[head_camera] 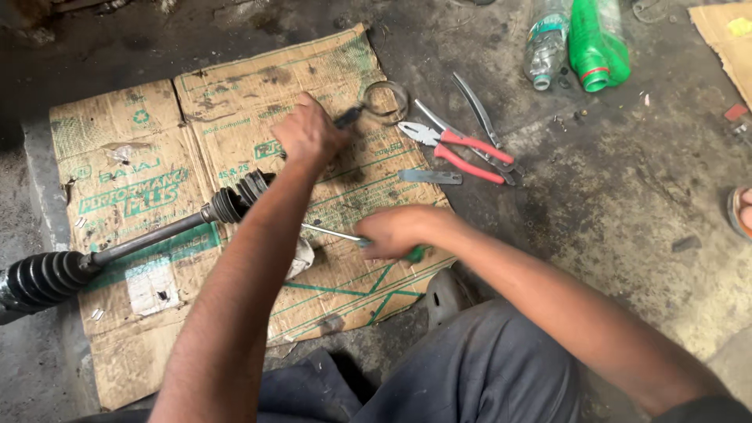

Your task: The person disassembles a CV axle assembly by removing metal clips, sliding off the rubber boots, and separating the inner joint components using a screwdriver.

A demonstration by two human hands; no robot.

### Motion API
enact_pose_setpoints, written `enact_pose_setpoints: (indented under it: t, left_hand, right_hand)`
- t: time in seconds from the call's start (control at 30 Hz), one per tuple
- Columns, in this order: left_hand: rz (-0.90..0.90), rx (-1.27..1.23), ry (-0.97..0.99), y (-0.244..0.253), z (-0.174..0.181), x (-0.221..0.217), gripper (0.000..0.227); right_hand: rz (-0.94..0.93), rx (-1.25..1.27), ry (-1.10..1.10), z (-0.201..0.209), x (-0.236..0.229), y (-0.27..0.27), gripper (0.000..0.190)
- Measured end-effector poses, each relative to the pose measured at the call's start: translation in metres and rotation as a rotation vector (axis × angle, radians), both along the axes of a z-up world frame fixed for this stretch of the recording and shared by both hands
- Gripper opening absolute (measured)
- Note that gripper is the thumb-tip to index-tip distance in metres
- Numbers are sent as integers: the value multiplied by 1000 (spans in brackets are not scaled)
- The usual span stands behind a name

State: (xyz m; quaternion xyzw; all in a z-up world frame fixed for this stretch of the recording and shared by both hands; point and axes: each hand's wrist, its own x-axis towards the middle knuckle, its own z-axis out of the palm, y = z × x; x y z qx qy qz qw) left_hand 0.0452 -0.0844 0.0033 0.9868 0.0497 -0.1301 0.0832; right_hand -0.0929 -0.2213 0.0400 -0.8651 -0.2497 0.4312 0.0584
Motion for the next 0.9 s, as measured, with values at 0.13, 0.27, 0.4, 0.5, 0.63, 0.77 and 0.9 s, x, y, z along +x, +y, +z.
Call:
enact_pose_setpoints:
  t: [0.13,0.27,0.4,0.5,0.63,0.77,0.9]
  left_hand:
    - [-157,48,-152,-20,-1,-32,93]
    - [-377,77,-162,-27,-1,-56,77]
    - [-598,200,-219,-32,-2,-76,82]
    - [-578,152,-258,-27,4,-85,96]
    - [-586,-97,-323,7,14,-92,98]
    - [-529,-299,-463,103,11,-96,74]
    - [-428,-126,-231,197,2,-106,74]
  right_hand:
    - [50,-51,-197,10,9,-54,45]
    - [29,12,-241,5,15,-123,50]
    - [-118,-181,-225,18,22,-158,43]
    - [-235,-241,-258,37,25,-162,39]
    - [-185,-154,-310,47,31,-150,36]
    - [62,96,-359,34,44,-116,43]
    - [79,-213,-340,6,43,-37,50]
